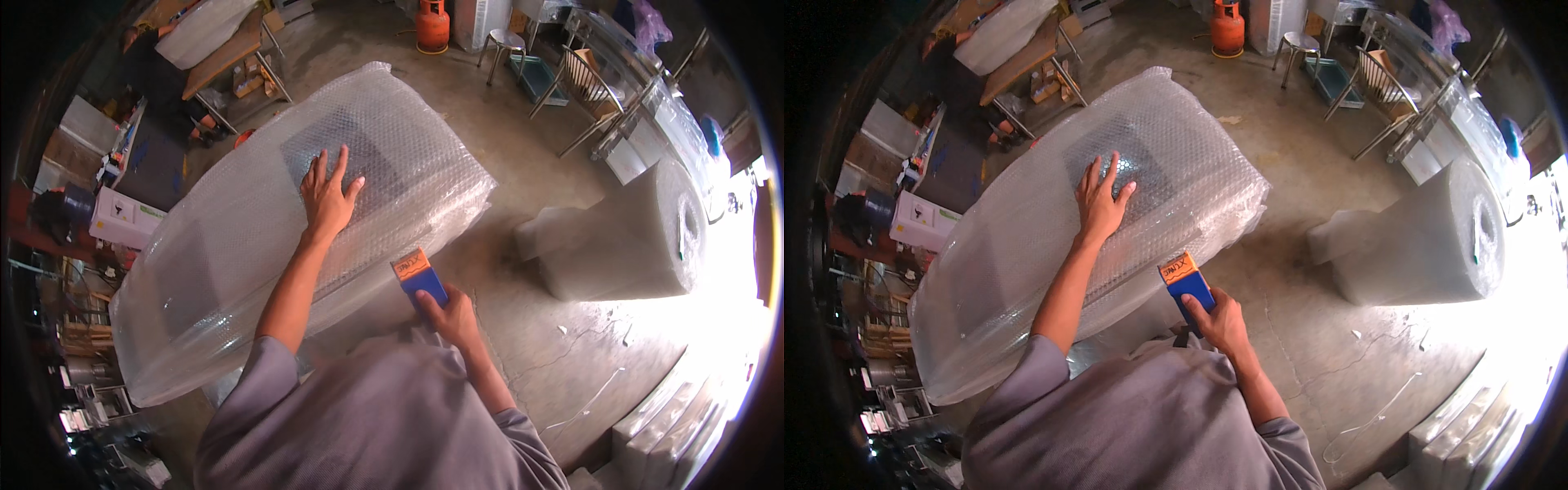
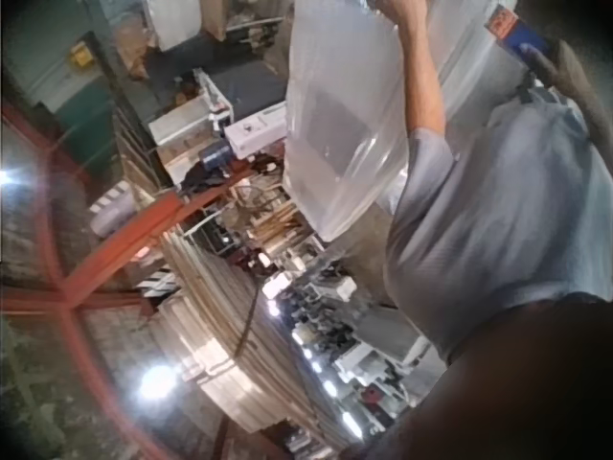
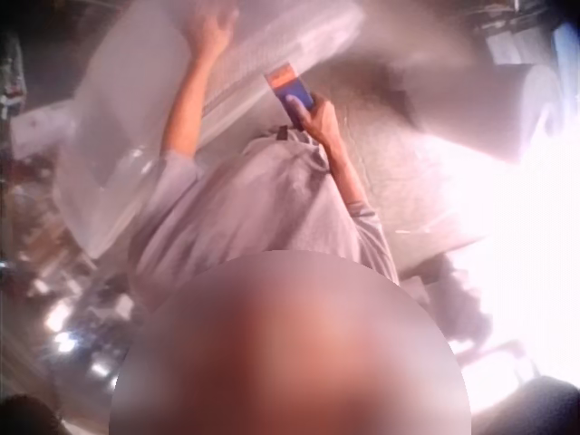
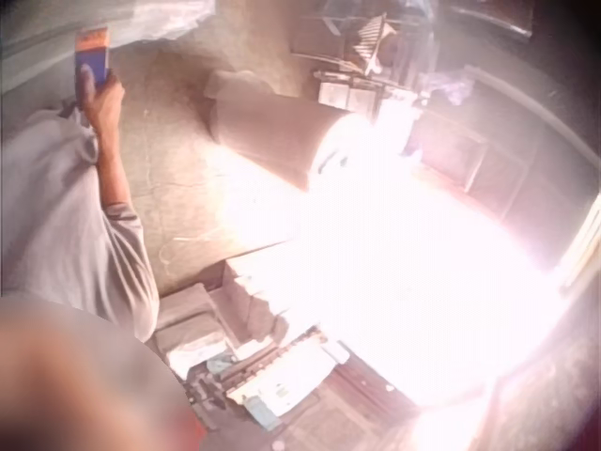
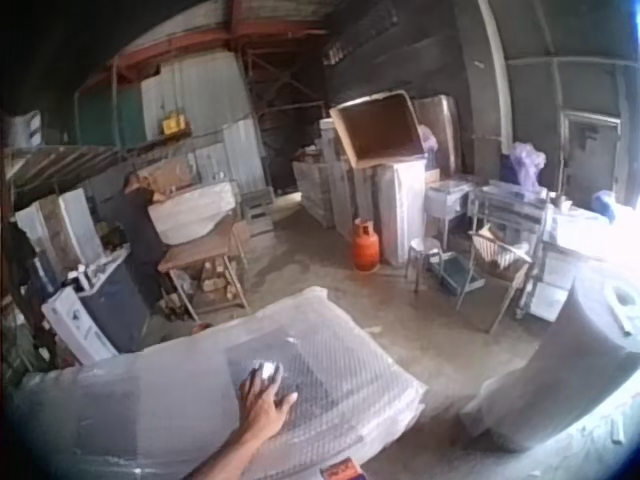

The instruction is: The person wraps a large furniture piece with bubble wrap and secures it using a handheld tape dispenser. They repeatedly apply tape along the edges and seams to hold the bubble wrap in place.

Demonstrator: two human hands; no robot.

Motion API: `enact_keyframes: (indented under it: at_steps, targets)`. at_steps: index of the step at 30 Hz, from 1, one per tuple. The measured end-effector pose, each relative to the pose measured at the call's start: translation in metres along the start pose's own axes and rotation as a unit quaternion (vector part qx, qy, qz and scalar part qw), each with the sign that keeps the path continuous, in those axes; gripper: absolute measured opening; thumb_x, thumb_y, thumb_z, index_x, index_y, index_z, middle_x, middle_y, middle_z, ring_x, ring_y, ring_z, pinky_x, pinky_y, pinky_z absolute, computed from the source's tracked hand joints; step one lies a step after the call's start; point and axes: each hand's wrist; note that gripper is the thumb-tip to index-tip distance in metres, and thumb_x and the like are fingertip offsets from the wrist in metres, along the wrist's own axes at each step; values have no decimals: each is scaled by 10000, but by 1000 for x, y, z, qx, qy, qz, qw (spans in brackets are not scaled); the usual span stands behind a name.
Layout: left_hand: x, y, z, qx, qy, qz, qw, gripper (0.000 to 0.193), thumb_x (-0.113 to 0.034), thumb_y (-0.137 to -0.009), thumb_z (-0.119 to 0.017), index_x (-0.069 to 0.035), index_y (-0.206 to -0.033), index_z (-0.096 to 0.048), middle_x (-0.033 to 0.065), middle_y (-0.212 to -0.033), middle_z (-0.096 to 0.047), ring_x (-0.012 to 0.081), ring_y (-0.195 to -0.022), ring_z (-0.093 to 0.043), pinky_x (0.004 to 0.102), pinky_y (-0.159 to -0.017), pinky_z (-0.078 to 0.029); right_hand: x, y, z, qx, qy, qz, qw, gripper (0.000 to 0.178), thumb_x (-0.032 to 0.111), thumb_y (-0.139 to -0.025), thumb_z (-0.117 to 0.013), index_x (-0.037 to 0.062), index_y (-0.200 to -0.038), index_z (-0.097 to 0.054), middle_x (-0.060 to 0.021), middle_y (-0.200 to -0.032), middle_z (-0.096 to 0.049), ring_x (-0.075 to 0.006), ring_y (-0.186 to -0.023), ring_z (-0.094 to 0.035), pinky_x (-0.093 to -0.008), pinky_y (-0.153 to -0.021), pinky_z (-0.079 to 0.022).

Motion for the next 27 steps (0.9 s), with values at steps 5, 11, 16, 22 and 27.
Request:
enact_keyframes:
  at_steps: [5,11,16,22,27]
  targets:
    - [-4,8,20,52,126,-13,991,502,-315,-993,-672,-87,-1435,-599,198,-1557,-476,401,-1439,-448,556,-1169,-364,-14,2,4,38,-4,-26,999,633,533,-922,-748,-94,-1001,-713,-268,-816,-719,-350,-789,-750,-431,-722,-557]
    - [-43,135,53,23,115,-211,971,321,-194,-861,-774,-80,-1152,-700,111,-1328,-593,341,-1330,-539,524,-1077,-437,-7,6,11,31,-18,-18,999,630,514,-934,-746,-102,-1062,-717,-249,-841,-742,-302,-785,-751,-408,-732,-567]
    - [-60,204,11,-30,10,-158,987,527,-370,-885,-778,-170,-1353,-643,46,-1303,-583,240,-1195,-531,463,-972,-329,-1,5,19,43,-11,3,999,623,518,-943,-739,-95,-1052,-720,-203,-803,-737,-242,-750,-735,-391,-707,-564]
    - [-71,204,-45,-161,-88,-64,981,553,-360,-893,-784,-236,-1410,-633,-3,-1302,-574,217,-1184,-474,458,-987,-299,3,-1,22,71,-41,25,996,603,528,-964,-720,-75,-952,-719,-115,-704,-692,-153,-671,-659,-356,-622,-522]
    - [-71,193,-60,-209,-104,-60,971,387,-213,-837,-796,-229,-1209,-690,-14,-1230,-582,238,-1156,-464,483,-959,-283,7,-1,27,73,-9,25,997,598,527,-965,-719,-71,-939,-716,-109,-699,-690,-145,-660,-652,-350,-618,-519]
Point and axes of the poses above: each hand's wrist, its own y-axis away from the middle knuckle, its own z-axis out of the back of the hand, x = y × z
